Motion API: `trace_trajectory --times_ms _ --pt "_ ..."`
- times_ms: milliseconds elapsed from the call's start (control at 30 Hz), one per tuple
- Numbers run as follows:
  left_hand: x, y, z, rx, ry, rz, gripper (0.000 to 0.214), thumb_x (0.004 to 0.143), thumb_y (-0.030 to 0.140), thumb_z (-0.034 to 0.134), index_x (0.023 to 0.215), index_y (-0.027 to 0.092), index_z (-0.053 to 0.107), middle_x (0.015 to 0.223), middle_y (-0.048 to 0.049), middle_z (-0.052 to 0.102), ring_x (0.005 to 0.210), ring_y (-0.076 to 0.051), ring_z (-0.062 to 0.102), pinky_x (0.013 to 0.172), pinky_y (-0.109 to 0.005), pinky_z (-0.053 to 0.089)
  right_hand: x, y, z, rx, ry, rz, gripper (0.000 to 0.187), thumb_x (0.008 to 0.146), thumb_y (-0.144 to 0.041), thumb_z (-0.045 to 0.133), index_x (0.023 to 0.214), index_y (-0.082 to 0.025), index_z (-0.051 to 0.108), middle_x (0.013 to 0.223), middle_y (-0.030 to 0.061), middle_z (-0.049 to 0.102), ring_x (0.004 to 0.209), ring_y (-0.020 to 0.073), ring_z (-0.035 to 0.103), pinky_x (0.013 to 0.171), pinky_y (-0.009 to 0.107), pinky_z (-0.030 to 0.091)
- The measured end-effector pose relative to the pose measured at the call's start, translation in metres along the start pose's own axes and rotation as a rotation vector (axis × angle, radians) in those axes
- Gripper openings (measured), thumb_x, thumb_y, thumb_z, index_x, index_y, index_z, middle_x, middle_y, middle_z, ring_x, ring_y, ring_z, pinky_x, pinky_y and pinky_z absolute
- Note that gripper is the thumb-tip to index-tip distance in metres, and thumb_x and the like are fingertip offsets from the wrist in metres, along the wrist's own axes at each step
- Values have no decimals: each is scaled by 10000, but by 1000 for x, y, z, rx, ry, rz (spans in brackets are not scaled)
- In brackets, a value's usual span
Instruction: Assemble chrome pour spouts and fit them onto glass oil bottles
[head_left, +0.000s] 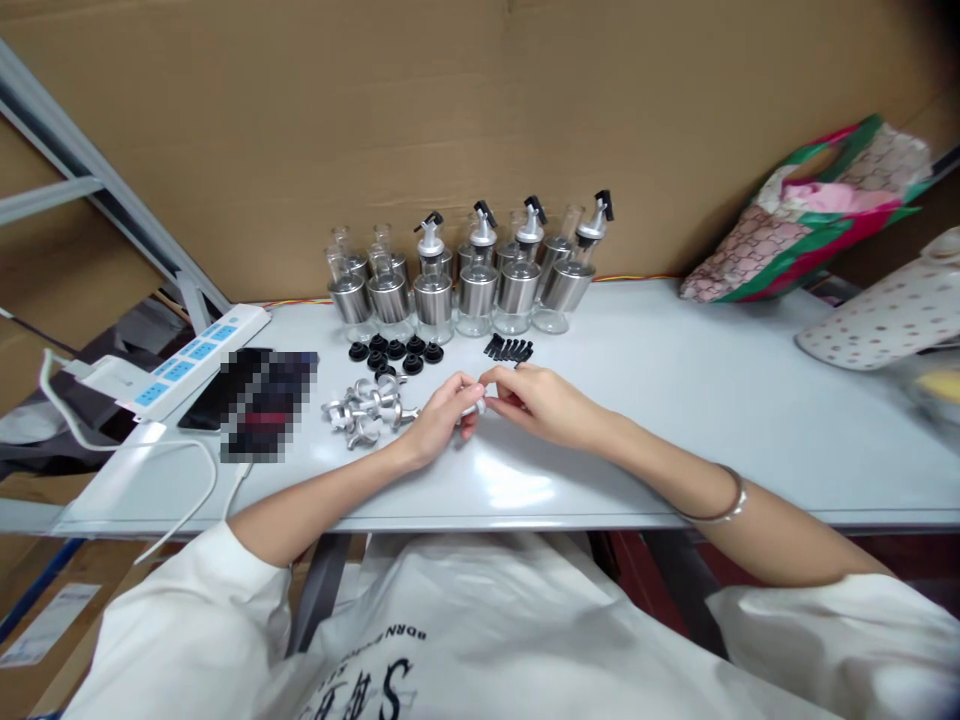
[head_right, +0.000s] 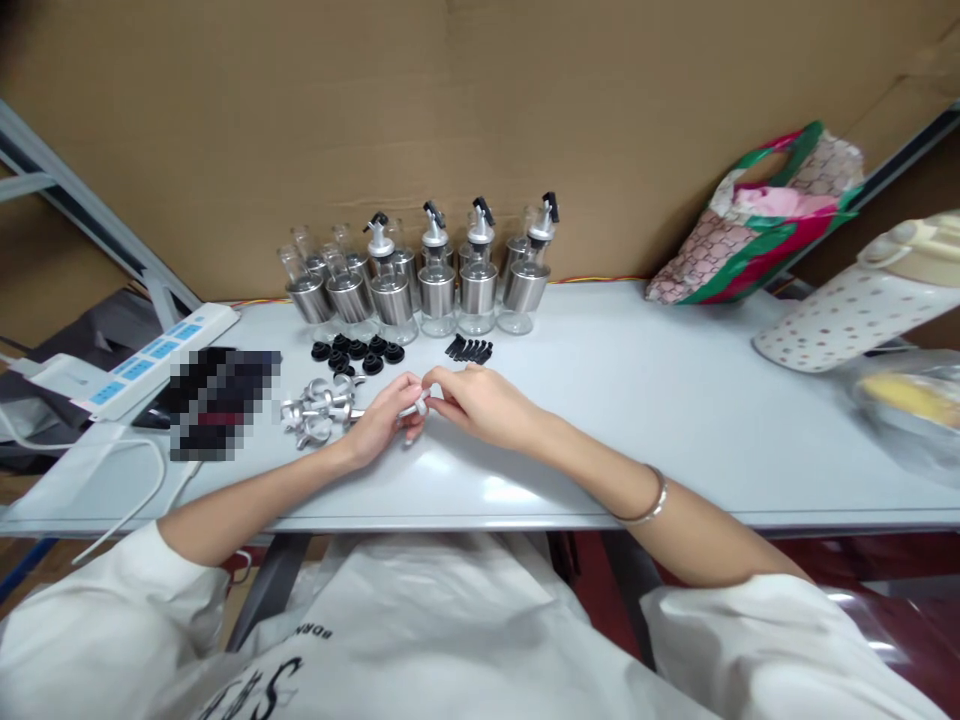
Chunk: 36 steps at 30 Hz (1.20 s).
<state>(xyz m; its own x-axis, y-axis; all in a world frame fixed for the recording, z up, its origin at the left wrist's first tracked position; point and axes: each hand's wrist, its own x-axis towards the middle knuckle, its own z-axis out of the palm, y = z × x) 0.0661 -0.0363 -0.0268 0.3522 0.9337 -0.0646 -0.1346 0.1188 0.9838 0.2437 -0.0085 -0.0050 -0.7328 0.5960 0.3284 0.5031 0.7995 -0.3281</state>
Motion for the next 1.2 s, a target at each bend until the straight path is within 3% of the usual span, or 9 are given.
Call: trace_trajectory --times_ms 133,400,500,600,833,1200 --pt "-2 3 2 43 5 7 315 792 470 560 887 224 387 574 80 509 428 -68 455 452 -173 350 1 2 0 -73 25 -18 194 900 -253 453 934 -144 610 623 21 600 581 147 539 681 279 380" --pt "1 -1 -1 -13 -17 20 330 822 515 506 811 203 401 589 49 514 485 -82 481 472 -182 378 0 3 1 -130 52 19 274 898 -327 469 918 -143 671 578 23 618 528 135 545 639 264 385" --pt "0 -2 -4 -82 -80 15 375 815 562 493 789 202 394 598 53 466 490 -77 449 478 -188 360 0 3 0 -151 72 54 295 893 -365 482 934 -146 675 576 22 621 512 133 540 618 261 383" --pt "-1 -1 -6 -67 -143 7 337 785 485 573 802 209 380 602 73 427 489 -64 418 491 -181 347 0 3 1 -152 69 57 297 899 -360 473 900 -151 683 581 24 628 512 133 543 624 263 388" --pt "3 -2 -5 -80 -55 9 308 835 486 507 827 225 344 617 66 516 506 -83 498 494 -184 404 0 3 -1 -147 37 12 373 920 -354 439 729 -159 692 615 43 673 542 136 568 593 258 363" --pt "9 -4 -5 -201 10 21 419 780 562 555 788 207 333 626 48 553 472 -114 569 476 -246 474 -1 2 -2 -209 102 76 372 848 -467 537 850 -132 699 550 29 630 505 142 565 612 269 388"
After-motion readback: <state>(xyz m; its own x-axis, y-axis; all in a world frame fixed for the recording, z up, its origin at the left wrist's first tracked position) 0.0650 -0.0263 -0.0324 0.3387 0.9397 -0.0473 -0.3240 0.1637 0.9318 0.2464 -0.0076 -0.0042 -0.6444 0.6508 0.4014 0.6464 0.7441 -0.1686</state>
